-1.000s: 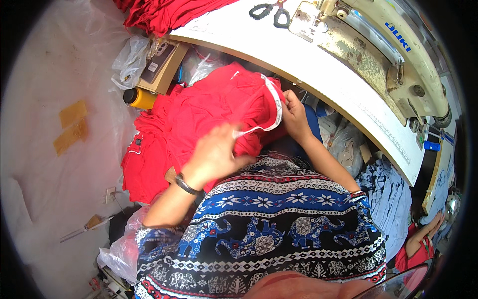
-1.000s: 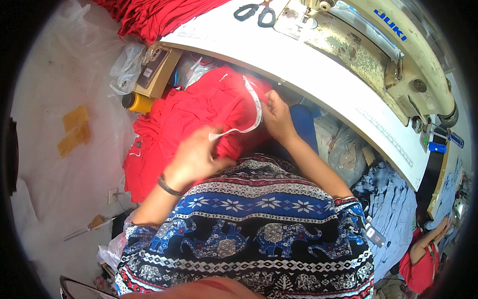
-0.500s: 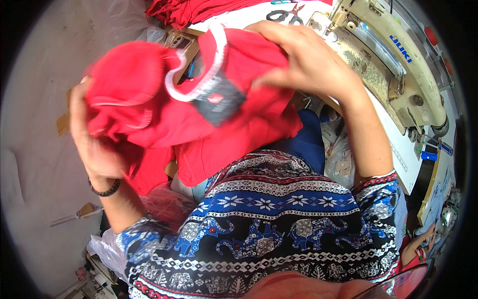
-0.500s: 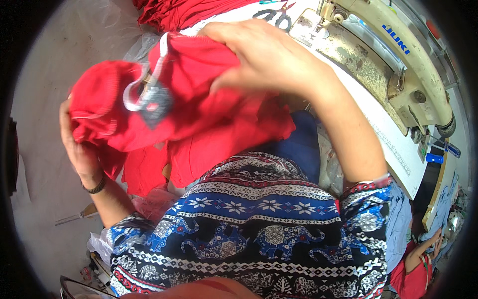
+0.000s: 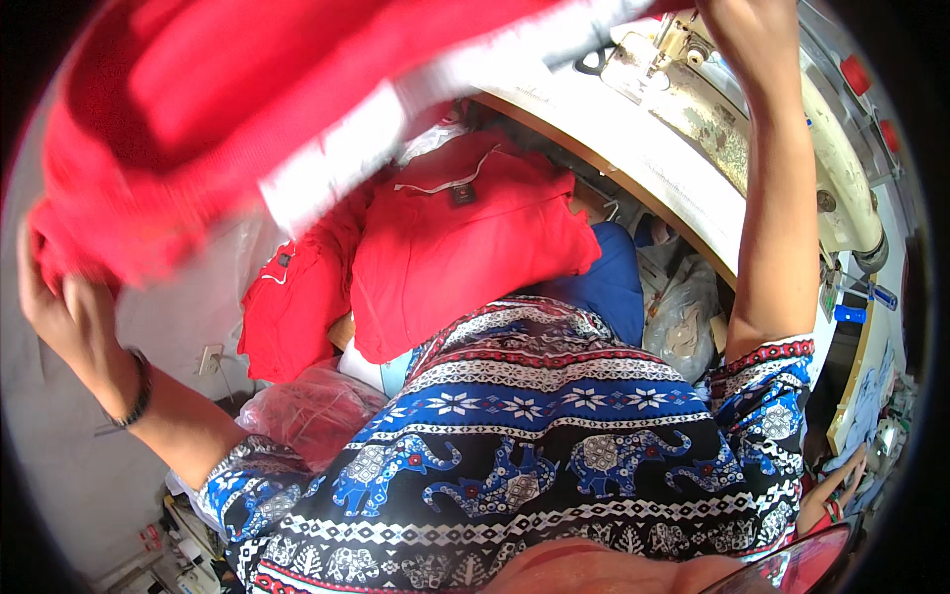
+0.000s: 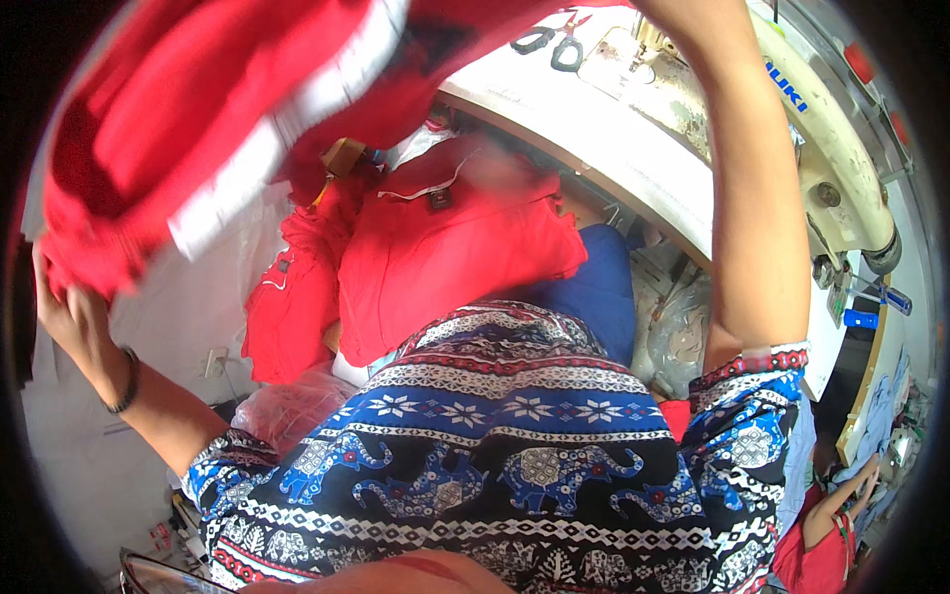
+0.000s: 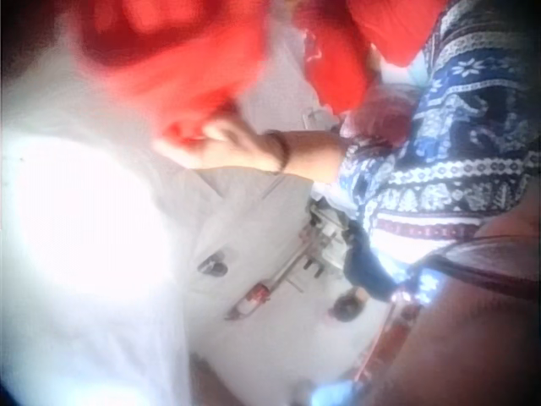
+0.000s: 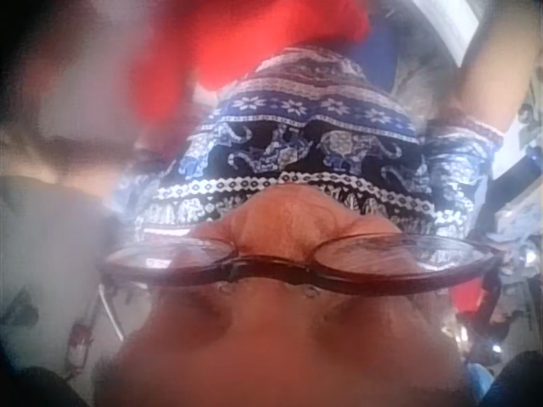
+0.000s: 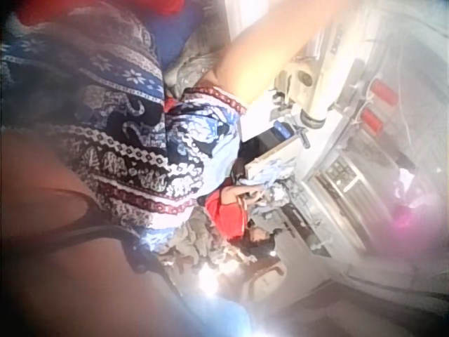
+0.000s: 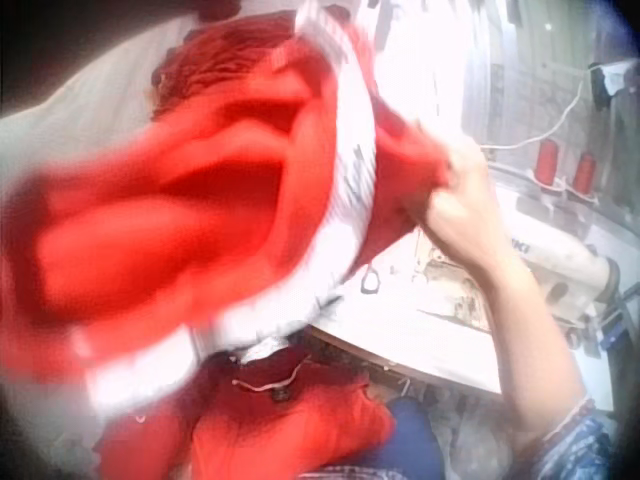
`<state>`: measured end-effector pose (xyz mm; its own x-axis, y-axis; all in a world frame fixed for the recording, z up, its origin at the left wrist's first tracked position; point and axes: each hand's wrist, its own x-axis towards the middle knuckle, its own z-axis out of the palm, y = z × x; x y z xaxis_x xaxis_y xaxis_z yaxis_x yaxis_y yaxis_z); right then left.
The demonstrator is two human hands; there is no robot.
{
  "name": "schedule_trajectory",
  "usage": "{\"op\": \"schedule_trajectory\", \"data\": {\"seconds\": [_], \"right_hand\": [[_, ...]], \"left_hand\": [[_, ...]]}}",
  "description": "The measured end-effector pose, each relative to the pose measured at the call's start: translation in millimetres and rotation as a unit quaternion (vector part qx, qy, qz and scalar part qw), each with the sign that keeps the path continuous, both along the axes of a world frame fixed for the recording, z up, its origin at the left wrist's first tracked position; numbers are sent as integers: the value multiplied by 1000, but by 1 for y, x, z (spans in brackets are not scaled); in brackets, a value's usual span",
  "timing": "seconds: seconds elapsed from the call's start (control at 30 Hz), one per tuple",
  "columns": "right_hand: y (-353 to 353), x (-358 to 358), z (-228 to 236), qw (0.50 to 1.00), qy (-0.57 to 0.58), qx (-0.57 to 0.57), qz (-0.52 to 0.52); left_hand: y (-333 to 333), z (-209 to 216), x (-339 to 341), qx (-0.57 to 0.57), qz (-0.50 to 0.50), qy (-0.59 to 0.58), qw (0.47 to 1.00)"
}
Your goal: The person picks up red garments one by one, looks at the white labels and strings inside the necklines, and uses shears to trim excess thread or strings before setting the garments aside.
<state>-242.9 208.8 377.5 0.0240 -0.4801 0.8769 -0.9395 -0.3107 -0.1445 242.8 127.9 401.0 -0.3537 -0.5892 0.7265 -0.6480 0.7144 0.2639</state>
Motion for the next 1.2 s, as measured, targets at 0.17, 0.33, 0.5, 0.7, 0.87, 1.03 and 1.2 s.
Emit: {"op": "schedule_trajectory", "data": {"seconds": [0.17, 0.33, 0.5, 0.7, 0.87, 1.03, 1.2], "right_hand": [[79, -25, -38, 907, -70, 391, 140], [101, -34, -88, 842, -164, 507, 85], [67, 24, -144, 962, -4, 252, -102], [67, 78, -252, 848, -118, 507, 100], [101, 35, -365, 844, -132, 519, 18], [129, 9, -352, 886, -203, 416, -40], [173, -12, -364, 822, -280, 490, -80]], "left_hand": [[71, -25, -21, 360, -303, -193, 861], [61, -85, -21, 383, -266, -244, 850], [53, -165, -50, 253, 63, -504, 823], [78, -209, -61, 456, -180, -521, 699], [-9, -256, -3, 757, -177, -309, 547], [-82, -329, 148, 618, 81, -447, 642], [-47, -383, 99, 747, 68, -170, 639]]}}
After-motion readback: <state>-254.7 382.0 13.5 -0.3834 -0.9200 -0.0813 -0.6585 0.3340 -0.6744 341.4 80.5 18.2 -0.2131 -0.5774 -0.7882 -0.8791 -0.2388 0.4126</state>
